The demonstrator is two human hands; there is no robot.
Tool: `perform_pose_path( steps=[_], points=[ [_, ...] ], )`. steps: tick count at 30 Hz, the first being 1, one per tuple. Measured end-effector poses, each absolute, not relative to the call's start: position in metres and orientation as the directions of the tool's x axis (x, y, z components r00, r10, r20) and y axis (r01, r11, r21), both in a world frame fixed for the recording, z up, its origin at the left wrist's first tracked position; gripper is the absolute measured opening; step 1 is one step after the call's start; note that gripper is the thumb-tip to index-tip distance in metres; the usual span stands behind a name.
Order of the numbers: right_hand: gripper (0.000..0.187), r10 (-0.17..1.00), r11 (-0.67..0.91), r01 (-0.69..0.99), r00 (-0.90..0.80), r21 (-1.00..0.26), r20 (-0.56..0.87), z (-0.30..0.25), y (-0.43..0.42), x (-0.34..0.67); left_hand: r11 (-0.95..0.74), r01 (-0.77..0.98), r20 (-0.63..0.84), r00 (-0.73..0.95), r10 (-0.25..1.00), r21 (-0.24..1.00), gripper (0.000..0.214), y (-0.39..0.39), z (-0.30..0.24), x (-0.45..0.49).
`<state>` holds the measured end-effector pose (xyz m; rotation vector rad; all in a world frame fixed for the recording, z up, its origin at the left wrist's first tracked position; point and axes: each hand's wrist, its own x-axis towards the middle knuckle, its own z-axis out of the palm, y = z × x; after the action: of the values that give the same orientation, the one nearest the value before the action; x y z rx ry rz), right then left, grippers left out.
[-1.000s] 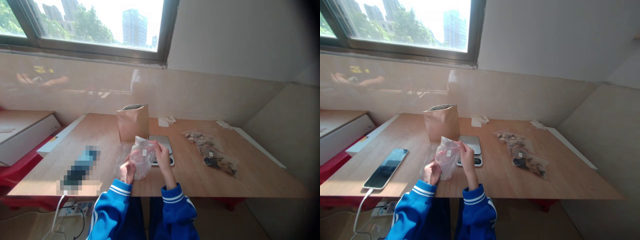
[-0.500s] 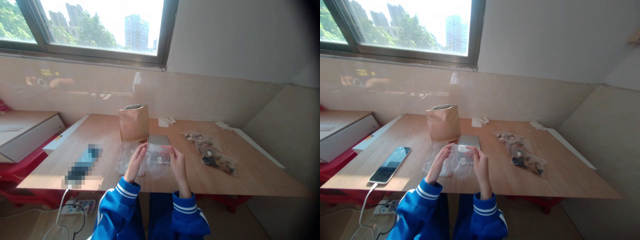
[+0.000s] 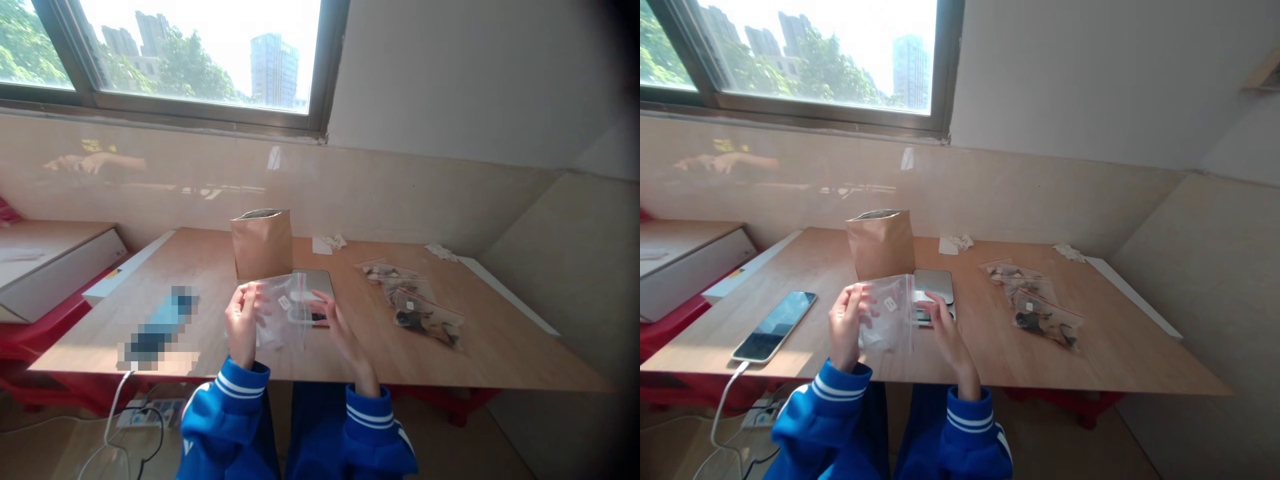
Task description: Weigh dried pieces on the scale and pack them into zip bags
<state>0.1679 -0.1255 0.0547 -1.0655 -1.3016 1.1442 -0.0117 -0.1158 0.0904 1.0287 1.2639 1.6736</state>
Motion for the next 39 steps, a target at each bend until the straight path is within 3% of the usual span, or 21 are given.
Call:
perform_pose_path(
  steps=[2, 4, 7, 10, 13, 15, 21, 25, 33, 39],
  points=[
    [0.062, 0.962, 0.096, -0.054, -0.252, -0.994, 0.107, 0.052, -0.129, 0.166, -0.187, -0.156, 0.121, -0.356, 0.926, 0.970, 0.045, -0.114, 0.095, -0.011],
    [0.053, 0.933, 0.068, -0.091, -0.346, -0.994, 0.096, 0.053, -0.130, 0.160, -0.162, -0.206, 0.096, -0.298, 0.950, 0.965, 0.052, -0.113, 0.099, -0.010],
    [0.038, 0.978, 0.108, -0.166, -0.160, -0.980, 0.135, 0.058, -0.127, 0.150, -0.139, -0.237, 0.092, -0.196, 0.976, 0.962, 0.061, -0.114, 0.096, -0.010],
    [0.038, 0.987, 0.158, -0.201, 0.065, -0.967, 0.148, 0.062, -0.123, 0.144, -0.042, -0.235, 0.023, -0.084, 0.996, 0.971, 0.070, -0.120, 0.085, -0.012],
    [0.039, 0.981, 0.172, -0.202, 0.120, -0.964, 0.150, 0.061, -0.121, 0.140, 0.103, -0.123, -0.083, 0.156, 0.984, 0.987, 0.062, -0.130, 0.073, -0.010],
    [0.039, 0.982, 0.176, -0.183, 0.101, -0.967, 0.160, 0.058, -0.121, 0.138, 0.109, -0.075, -0.088, 0.238, 0.967, 0.991, 0.051, -0.135, 0.069, -0.007],
    [0.044, 0.989, 0.114, -0.082, -0.082, -0.990, 0.121, 0.047, -0.122, 0.142, 0.069, -0.065, -0.063, 0.095, 0.994, 0.995, 0.039, -0.133, 0.063, -0.013],
    [0.047, 0.984, 0.022, -0.113, -0.172, -0.993, 0.042, 0.043, -0.119, 0.149, 0.050, 0.045, -0.053, 0.072, 0.996, 0.998, 0.035, -0.129, 0.059, -0.031],
    [0.046, 0.980, -0.034, -0.117, -0.197, -0.993, -0.010, 0.044, -0.121, 0.160, 0.026, 0.197, -0.080, 0.274, 0.958, 0.980, 0.035, -0.134, 0.070, -0.052],
    [0.045, 0.976, -0.034, -0.135, -0.216, -0.990, -0.004, 0.041, -0.121, 0.163, -0.024, 0.303, -0.072, 0.302, 0.951, 0.953, 0.036, -0.137, 0.074, -0.061]
  ],
)
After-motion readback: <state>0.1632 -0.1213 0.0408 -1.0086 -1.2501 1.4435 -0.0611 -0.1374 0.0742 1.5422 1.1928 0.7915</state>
